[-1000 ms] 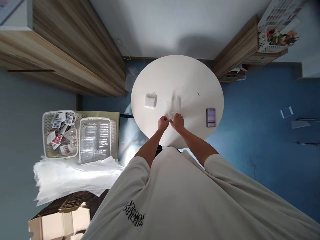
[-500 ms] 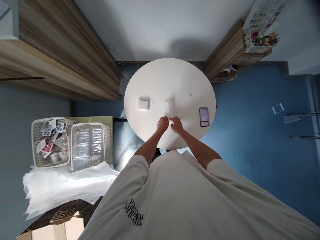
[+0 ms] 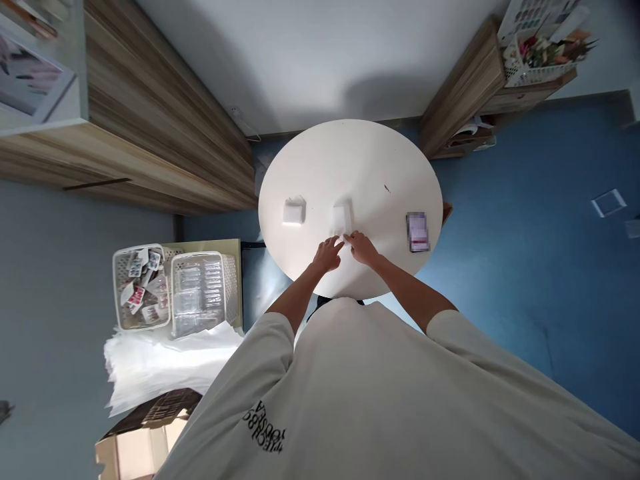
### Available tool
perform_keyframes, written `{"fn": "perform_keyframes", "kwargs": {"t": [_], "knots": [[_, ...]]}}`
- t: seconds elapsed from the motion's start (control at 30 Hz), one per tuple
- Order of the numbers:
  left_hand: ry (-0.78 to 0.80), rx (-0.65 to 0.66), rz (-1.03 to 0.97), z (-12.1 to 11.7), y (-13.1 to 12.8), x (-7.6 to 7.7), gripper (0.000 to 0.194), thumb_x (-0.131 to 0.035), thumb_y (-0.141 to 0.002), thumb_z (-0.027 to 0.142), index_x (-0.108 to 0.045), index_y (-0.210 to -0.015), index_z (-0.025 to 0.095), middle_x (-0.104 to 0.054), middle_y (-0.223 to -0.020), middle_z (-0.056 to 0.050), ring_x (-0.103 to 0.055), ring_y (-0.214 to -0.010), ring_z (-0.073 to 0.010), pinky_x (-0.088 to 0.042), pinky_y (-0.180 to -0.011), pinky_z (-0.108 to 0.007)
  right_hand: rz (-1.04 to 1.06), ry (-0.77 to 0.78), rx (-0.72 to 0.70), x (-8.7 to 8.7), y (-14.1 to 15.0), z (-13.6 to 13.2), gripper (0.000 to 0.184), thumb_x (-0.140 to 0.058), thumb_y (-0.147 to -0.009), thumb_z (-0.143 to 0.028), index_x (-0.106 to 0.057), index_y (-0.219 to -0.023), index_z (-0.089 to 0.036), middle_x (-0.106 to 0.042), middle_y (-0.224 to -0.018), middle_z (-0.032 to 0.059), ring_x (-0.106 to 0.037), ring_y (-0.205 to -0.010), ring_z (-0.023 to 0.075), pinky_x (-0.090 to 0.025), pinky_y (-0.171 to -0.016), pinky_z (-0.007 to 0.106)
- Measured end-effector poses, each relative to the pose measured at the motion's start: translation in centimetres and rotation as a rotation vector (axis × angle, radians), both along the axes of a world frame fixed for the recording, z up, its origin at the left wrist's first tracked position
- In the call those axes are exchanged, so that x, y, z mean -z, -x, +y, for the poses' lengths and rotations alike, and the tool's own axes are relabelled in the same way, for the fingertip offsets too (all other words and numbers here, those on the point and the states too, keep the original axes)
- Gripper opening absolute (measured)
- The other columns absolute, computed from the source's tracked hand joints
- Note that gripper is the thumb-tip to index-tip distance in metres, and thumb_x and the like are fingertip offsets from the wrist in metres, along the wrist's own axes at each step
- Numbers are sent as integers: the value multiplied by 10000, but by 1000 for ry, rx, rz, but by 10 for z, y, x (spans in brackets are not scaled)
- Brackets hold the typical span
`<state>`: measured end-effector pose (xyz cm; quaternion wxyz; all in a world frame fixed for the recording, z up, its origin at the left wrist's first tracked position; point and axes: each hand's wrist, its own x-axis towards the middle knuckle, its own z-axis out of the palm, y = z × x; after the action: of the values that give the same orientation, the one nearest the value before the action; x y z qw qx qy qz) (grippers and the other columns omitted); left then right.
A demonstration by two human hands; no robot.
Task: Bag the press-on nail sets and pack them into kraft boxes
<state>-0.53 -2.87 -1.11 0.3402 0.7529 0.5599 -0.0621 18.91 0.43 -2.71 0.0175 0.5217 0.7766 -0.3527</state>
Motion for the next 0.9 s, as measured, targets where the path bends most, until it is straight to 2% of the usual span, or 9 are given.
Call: {"fn": "perform_keyframes", "kwargs": {"t": [0.1,0.23,0.37,0.5,0.63,0.73,0.9], "knots": [[-23,6,6,1,2,2,688,-617,-892,118,-523,-1562,243,-278,-1775,-133,-258,-1643,-347,-317,-1299,-545,-7,-52,-33,3,0,4,602,-562,-922,-45,-603,-1502,-201,-502,-1589,181,-473,-1415,365,-410,-1172,515],[-4,-24,-14,9,0,5,724,-617,-857,69,-522,-1553,243,-197,-1808,-125,-232,-1660,-338,-327,-1297,-548,25,-24,-46,9,0,5,619,-546,-925,-41,-568,-1520,-208,-425,-1691,134,-488,-1426,319,-408,-1209,516],[36,-59,-45,19,-4,9,739,-624,-815,31,-541,-1516,251,-191,-1813,-104,-303,-1630,-338,-364,-1279,-542,51,-31,-29,17,0,4,576,-513,-927,-22,-601,-1463,-213,-430,-1686,118,-525,-1387,293,-411,-1212,506],[58,-101,-63,24,-6,14,674,-655,-767,-11,-586,-1390,235,-176,-1816,-114,-300,-1616,-371,-381,-1248,-559,14,-52,-61,24,1,10,537,-473,-906,32,-668,-1342,-215,-468,-1631,121,-562,-1314,289,-453,-1159,482],[84,-130,-82,26,-4,16,664,-670,-737,-40,-555,-1318,258,-181,-1815,-97,-290,-1607,-365,-359,-1230,-572,7,-91,-102,28,1,17,540,-513,-878,49,-675,-1329,-200,-493,-1580,151,-566,-1311,305,-474,-1131,478],[92,-149,-96,22,-1,14,683,-664,-734,-39,-509,-1326,266,-252,-1786,-89,-339,-1565,-330,-360,-1211,-529,19,-106,-125,27,1,15,539,-573,-867,28,-660,-1358,-177,-510,-1544,174,-580,-1296,310,-492,-1110,470],[87,-168,-82,5,3,8,732,-626,-785,13,-420,-1446,250,-542,-1570,-108,-485,-1408,-304,-391,-1139,-469,30,-58,-182,17,-1,0,541,-661,-860,-38,-644,-1388,-155,-540,-1513,184,-620,-1257,313,-510,-1103,450]]}}
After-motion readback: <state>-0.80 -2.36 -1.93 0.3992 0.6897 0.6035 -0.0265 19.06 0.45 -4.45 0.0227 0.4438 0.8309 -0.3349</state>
